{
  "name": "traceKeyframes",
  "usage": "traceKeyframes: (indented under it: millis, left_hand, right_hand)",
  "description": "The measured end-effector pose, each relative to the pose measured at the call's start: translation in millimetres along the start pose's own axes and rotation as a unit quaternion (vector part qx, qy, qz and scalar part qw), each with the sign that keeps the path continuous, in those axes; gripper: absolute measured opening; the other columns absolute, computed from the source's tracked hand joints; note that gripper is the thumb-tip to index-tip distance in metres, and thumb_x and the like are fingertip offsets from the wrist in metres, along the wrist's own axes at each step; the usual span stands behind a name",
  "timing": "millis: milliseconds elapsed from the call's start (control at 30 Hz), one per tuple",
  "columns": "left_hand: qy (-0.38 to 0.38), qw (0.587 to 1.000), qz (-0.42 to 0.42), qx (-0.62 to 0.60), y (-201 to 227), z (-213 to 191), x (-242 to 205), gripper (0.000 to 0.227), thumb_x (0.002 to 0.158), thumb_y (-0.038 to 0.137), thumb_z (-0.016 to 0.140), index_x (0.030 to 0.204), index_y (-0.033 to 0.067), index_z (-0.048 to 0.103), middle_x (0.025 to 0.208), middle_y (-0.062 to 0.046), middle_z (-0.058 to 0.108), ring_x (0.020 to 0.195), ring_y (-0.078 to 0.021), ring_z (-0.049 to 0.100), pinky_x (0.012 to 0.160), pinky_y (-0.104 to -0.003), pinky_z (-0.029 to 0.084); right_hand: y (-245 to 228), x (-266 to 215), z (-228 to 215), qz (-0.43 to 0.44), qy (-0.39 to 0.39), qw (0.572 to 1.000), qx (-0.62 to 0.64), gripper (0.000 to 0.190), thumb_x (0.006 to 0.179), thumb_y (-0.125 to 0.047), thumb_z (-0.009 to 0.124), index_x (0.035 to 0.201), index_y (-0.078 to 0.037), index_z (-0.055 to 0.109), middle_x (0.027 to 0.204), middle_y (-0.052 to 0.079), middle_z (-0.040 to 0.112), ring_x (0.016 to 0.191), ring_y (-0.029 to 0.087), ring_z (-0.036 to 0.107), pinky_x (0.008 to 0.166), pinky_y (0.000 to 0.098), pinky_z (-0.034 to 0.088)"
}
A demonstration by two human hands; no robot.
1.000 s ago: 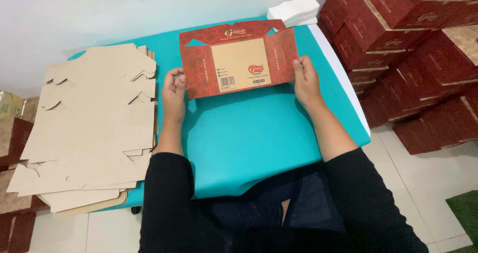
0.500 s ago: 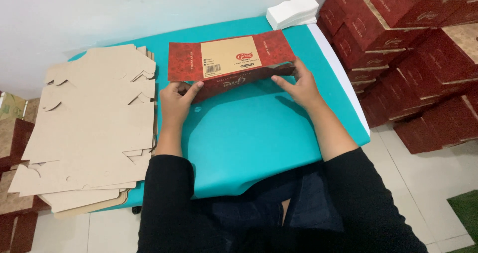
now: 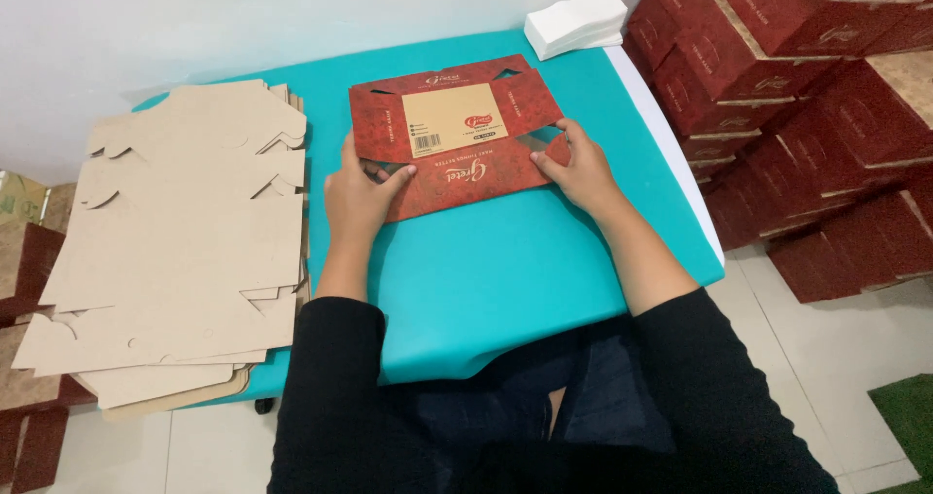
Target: The person folds a flat cardboard piece into a box shape, inserts a white tissue packet inside, and closes the lid. They then place the finished box on a stack of similar boxes.
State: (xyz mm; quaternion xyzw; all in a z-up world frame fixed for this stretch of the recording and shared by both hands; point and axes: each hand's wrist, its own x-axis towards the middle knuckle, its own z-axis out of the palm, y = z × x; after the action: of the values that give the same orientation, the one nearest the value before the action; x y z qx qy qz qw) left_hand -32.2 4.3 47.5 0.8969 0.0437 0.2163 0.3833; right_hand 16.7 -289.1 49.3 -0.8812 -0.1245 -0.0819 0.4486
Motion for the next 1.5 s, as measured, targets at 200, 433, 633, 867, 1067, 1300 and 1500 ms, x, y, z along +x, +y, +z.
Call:
traceKeyframes:
  millis: [200,433,633,867,1067,1300,1500]
  left_hand:
    - [0.032,0.994,0.001,0.102,9,5,-3,0.105,0.068,0.032,0.089,0.147,0.0040,0.025,0.126,-0.023,0.052,0.111,-0.0406,0.056,0.102,-0.057,0.033]
    - [-0.046,0.960,0.173,0.214,-49,50,9,0.014,0.085,0.034,0.068,0.098,0.0342,0.066,0.113,0.009,0.055,0.119,-0.0168,0.046,0.110,-0.051,0.023]
    - [-0.203,0.972,0.076,0.092,-12,9,2,0.037,0.081,0.041,0.071,0.115,0.0293,0.062,0.130,0.005,0.052,0.132,-0.0229,0.038,0.113,-0.061,0.012]
    - [-0.236,0.951,0.089,0.181,-11,15,0,0.048,0.087,0.048,0.061,0.132,0.0371,0.050,0.148,0.002,0.038,0.142,-0.0246,0.026,0.114,-0.061,0.005]
    - [-0.277,0.939,0.075,0.189,5,2,-4,0.063,0.082,0.060,0.059,0.138,0.0329,0.048,0.154,-0.001,0.031,0.145,-0.0269,0.017,0.114,-0.059,-0.003]
    - [-0.276,0.941,0.031,0.191,5,7,-5,0.079,0.078,0.063,0.061,0.146,0.0348,0.034,0.157,0.000,0.023,0.146,-0.0308,0.007,0.112,-0.063,-0.007]
    - [-0.276,0.947,0.010,0.165,7,6,-5,0.085,0.077,0.062,0.064,0.148,0.0295,0.032,0.157,0.000,0.023,0.146,-0.0306,0.005,0.110,-0.063,-0.011]
  right_hand:
    - [5,2,1,0.040,-0.025,0.996,-0.079,0.065,0.080,-0.028,0.077,0.131,0.002,0.050,0.110,0.023,0.064,0.110,0.039,0.058,0.094,0.0465,0.044]
    - [17,-2,-1,0.030,0.005,0.984,-0.174,0.086,0.075,-0.038,0.080,0.141,-0.003,0.037,0.088,0.008,0.063,0.092,0.028,0.060,0.079,0.0387,0.031]
    - [-4,-11,16,-0.204,-0.106,0.936,-0.268,0.056,0.086,-0.002,0.052,0.141,-0.013,0.045,0.144,0.007,0.044,0.139,0.032,0.027,0.107,0.0507,0.027]
    - [-6,-26,56,-0.345,-0.149,0.873,-0.310,0.037,0.094,-0.028,0.045,0.130,-0.024,0.055,0.140,0.007,0.051,0.134,0.027,0.041,0.112,0.0579,0.016]
    - [-25,-34,55,-0.294,-0.207,0.871,-0.336,0.038,0.098,-0.038,0.038,0.133,-0.031,0.052,0.143,0.015,0.043,0.137,0.036,0.034,0.109,0.0589,0.025]
    - [-18,-34,71,-0.428,-0.100,0.835,-0.332,0.032,0.097,-0.031,0.045,0.117,-0.015,0.065,0.131,0.005,0.058,0.133,0.024,0.041,0.114,0.0451,0.024]
    - [-12,-36,58,-0.447,-0.018,0.844,-0.296,0.025,0.092,-0.024,0.053,0.106,-0.011,0.069,0.116,0.005,0.067,0.127,0.024,0.049,0.113,0.0427,0.031]
